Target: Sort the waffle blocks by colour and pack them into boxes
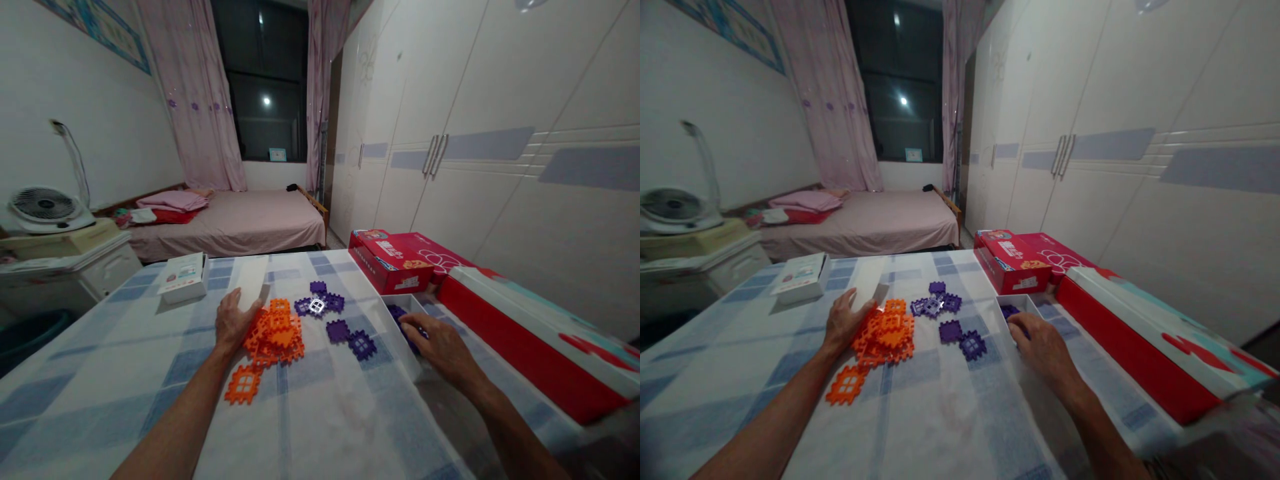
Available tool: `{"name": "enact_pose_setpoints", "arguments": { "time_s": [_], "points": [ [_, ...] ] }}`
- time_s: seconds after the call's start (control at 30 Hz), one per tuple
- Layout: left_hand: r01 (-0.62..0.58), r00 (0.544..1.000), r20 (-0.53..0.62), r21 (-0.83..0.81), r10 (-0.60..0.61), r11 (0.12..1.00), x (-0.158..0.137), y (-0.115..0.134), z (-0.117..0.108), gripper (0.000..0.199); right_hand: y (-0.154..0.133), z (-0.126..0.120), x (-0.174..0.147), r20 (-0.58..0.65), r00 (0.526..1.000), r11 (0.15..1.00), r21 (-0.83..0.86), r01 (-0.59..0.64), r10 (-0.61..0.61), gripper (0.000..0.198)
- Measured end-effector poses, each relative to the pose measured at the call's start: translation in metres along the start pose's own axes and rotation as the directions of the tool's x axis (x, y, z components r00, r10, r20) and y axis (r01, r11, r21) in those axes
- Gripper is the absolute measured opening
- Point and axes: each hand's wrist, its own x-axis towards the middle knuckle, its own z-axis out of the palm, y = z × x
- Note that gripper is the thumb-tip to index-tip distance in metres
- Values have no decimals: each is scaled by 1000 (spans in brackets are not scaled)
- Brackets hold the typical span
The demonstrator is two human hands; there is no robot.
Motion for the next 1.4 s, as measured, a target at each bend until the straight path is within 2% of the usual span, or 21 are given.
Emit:
{"name": "enact_pose_setpoints", "arguments": {
  "time_s": [0.07,0.17,0.27,0.37,0.53,0.73,0.83,0.9,1.0,1.1,1.27,1.4],
  "points": [
    [1,1000,-2,2,-1,1000,0,0,0,75,-22,12,7,-11,996,995,46,84,-84,31],
    [-19,1000,-13,2,19,1000,0,-1,2,74,-49,43,20,68,977,979,27,203,-204,34],
    [-39,999,-18,1,39,999,0,-4,3,75,-63,78,32,104,983,972,-167,166,-150,37],
    [-50,999,-18,-13,50,999,-1,-5,5,71,-62,104,40,60,989,956,-255,143,-132,32],
    [-13,999,-30,-29,12,999,-1,-1,7,67,-34,130,50,-18,978,956,-213,201,-209,38],
    [6,1000,19,-35,-5,999,-1,0,6,71,-9,129,54,-26,957,950,-127,284,-289,37],
    [7,1000,25,-36,-6,999,-2,1,5,70,-13,126,47,53,956,948,-121,294,-289,46],
    [15,1000,21,-29,-15,999,-2,3,4,70,-20,126,43,97,950,943,-126,308,-297,43],
    [19,1000,21,-26,-18,999,-2,3,3,70,-34,121,41,83,948,940,-129,315,-306,36],
    [13,1000,16,-32,-13,999,-2,1,5,70,-37,109,40,38,947,938,-135,320,-318,38],
    [-17,1000,6,-38,17,999,-2,-2,7,68,-3,106,27,-60,968,939,-265,219,-243,38],
    [-13,1000,-8,-34,13,999,-2,0,5,68,22,111,18,-26,959,927,-263,266,-282,40]
  ]
}}
